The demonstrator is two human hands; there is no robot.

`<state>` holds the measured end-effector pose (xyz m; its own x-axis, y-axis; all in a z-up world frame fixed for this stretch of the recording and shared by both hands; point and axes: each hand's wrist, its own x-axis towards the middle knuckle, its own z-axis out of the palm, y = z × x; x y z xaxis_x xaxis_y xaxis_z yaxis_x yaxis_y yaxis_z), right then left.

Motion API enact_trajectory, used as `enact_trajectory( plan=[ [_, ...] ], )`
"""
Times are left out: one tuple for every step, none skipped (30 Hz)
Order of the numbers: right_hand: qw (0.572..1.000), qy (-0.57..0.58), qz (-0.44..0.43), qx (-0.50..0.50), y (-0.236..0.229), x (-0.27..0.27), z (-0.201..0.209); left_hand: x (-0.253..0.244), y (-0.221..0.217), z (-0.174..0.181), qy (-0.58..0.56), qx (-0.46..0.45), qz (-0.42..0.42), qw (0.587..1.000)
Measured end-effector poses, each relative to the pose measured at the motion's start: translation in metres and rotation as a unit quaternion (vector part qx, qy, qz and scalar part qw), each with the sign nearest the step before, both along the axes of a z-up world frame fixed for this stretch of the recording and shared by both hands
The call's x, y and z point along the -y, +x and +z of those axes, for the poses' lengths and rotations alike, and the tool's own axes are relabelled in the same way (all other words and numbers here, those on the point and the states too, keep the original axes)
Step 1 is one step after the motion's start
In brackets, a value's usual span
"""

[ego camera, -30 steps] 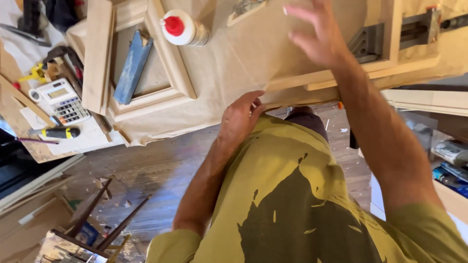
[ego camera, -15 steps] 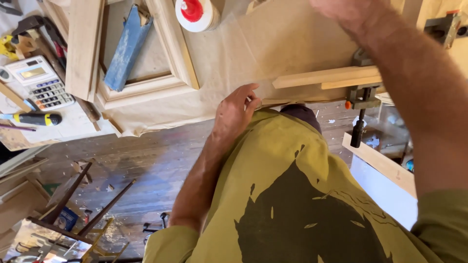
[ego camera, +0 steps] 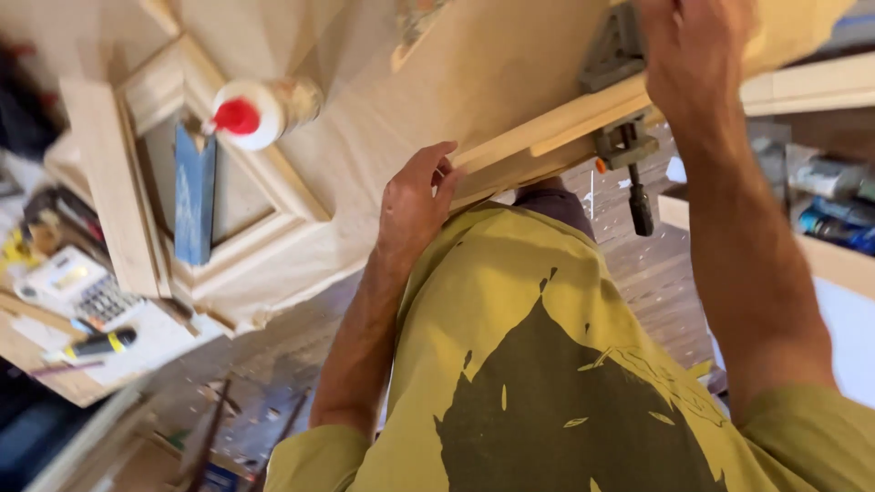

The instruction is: The person assembles wooden frames by applying wood glue to the ends of wooden planks and joining them using a corner clamp jig. They secure the joints with clamps and tighten them to hold the pieces in place while the glue sets.

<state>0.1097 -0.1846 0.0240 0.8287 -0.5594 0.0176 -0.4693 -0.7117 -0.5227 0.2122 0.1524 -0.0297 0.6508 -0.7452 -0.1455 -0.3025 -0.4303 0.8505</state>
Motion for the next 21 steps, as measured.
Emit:
enact_trajectory(
  plan=[
    [1.0, -0.011, -0.014, 0.009, -0.038, -0.002, -0.009, 0.007, 0.003, 0.004, 0.016, -0.009, -0.029, 0.999],
    [0.999, -0.012, -0.03, 0.01, -0.078, 0.0, -0.02, 0.015, 0.004, 0.006, 0.015, -0.009, -0.045, 0.999],
    [0.996, -0.054, -0.064, -0.013, -0.119, -0.001, -0.032, 0.023, 0.006, 0.007, 0.005, -0.002, -0.032, 0.999],
    [0.99, -0.096, -0.099, -0.038, -0.16, -0.003, -0.045, 0.031, 0.007, 0.009, -0.006, 0.004, -0.02, 1.0],
    [0.988, -0.093, -0.115, -0.039, -0.179, -0.016, -0.039, 0.04, 0.007, 0.01, -0.004, 0.006, -0.036, 0.999],
    [0.974, -0.028, -0.214, -0.074, -0.197, -0.029, -0.034, 0.049, 0.007, 0.011, 0.023, 0.047, -0.039, 0.998],
    [0.946, 0.042, -0.304, -0.107, -0.212, -0.041, -0.03, 0.058, 0.007, 0.012, 0.05, 0.09, -0.039, 0.994],
    [0.942, 0.048, -0.316, -0.106, -0.226, -0.05, -0.035, 0.069, 0.008, 0.015, 0.053, 0.093, -0.052, 0.993],
    [0.915, 0.129, -0.372, -0.086, -0.239, -0.059, -0.041, 0.08, 0.007, 0.017, 0.064, 0.089, -0.073, 0.991],
    [0.88, 0.209, -0.422, -0.065, -0.251, -0.068, -0.047, 0.092, 0.007, 0.019, 0.076, 0.086, -0.093, 0.989],
    [0.874, 0.216, -0.431, -0.062, -0.261, -0.07, -0.058, 0.103, 0.003, 0.02, 0.081, 0.089, -0.104, 0.987],
    [0.89, 0.236, -0.382, -0.078, -0.271, -0.073, -0.068, 0.115, 0.0, 0.02, 0.085, 0.074, -0.129, 0.985],
    [0.904, 0.255, -0.33, -0.094, -0.28, -0.072, -0.079, 0.126, -0.004, 0.019, 0.09, 0.058, -0.15, 0.983],
    [0.9, 0.262, -0.335, -0.093, -0.28, -0.073, -0.092, 0.136, -0.006, 0.017, 0.096, 0.059, -0.157, 0.981],
    [0.908, 0.29, -0.298, -0.056, -0.283, -0.073, -0.105, 0.145, -0.01, 0.015, 0.118, 0.045, -0.164, 0.978],
    [0.912, 0.318, -0.26, -0.019, -0.284, -0.073, -0.117, 0.153, -0.014, 0.012, 0.141, 0.032, -0.171, 0.975],
    [0.909, 0.324, -0.261, -0.02, -0.277, -0.068, -0.115, 0.16, -0.016, 0.014, 0.147, 0.031, -0.173, 0.973],
    [0.898, 0.364, -0.243, -0.042, -0.269, -0.064, -0.112, 0.167, -0.018, 0.015, 0.19, -0.005, -0.17, 0.967],
    [0.884, 0.405, -0.223, -0.066, -0.261, -0.059, -0.109, 0.172, -0.021, 0.017, 0.235, -0.041, -0.165, 0.957],
    [0.881, 0.412, -0.222, -0.068, -0.257, -0.052, -0.108, 0.18, -0.021, 0.02, 0.242, -0.042, -0.164, 0.955],
    [0.87, 0.441, -0.211, -0.069, -0.253, -0.046, -0.106, 0.186, -0.021, 0.024, 0.277, -0.082, -0.156, 0.945]
  ],
)
